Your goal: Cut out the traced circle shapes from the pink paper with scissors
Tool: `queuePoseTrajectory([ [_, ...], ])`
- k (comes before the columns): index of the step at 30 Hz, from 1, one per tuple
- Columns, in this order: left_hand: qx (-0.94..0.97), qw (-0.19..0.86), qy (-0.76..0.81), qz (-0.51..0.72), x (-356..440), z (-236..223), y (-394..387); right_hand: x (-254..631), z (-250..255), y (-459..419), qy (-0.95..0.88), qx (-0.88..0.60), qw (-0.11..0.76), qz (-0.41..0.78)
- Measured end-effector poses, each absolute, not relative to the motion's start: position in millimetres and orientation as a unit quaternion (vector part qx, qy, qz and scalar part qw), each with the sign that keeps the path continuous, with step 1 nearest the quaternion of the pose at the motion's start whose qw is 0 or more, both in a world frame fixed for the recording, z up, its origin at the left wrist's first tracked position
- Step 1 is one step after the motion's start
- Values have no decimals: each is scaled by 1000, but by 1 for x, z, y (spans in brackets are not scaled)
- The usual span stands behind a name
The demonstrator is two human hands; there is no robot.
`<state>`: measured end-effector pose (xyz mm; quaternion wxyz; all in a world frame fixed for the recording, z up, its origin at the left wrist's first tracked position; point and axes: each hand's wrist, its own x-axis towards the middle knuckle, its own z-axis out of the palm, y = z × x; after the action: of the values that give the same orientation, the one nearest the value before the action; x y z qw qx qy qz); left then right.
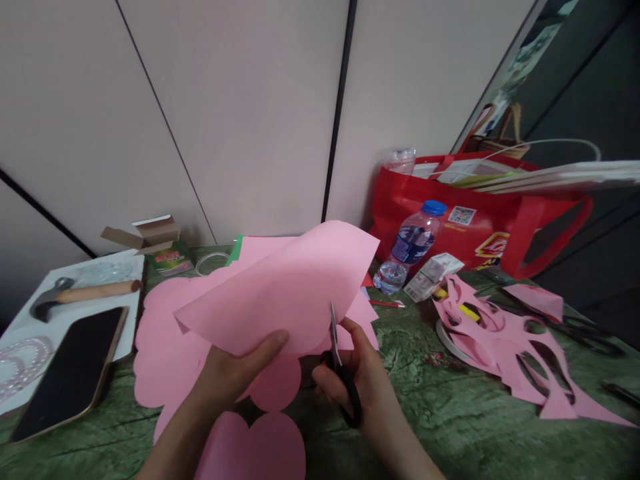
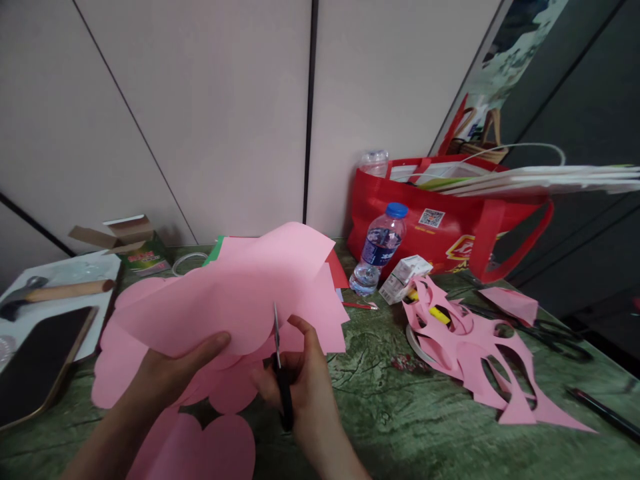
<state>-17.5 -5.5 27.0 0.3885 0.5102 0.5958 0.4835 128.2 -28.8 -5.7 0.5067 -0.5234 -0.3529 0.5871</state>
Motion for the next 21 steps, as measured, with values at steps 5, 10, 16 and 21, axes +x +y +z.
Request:
queuePoseTrajectory([
  [5,516,399,562,509,-18,20,-2,126,-11,-28,-330,-516,510,605],
  [10,462,427,542,557,-8,12,1,122,-23,-32,-347,-468,543,605],
  [16,432,399,601,541,6,16,-5,119,-24,-35,-357,-483,533,596],
  [21,480,404,585,515,11,23,-12,118,-18,-36,-331,-473,545,608],
])
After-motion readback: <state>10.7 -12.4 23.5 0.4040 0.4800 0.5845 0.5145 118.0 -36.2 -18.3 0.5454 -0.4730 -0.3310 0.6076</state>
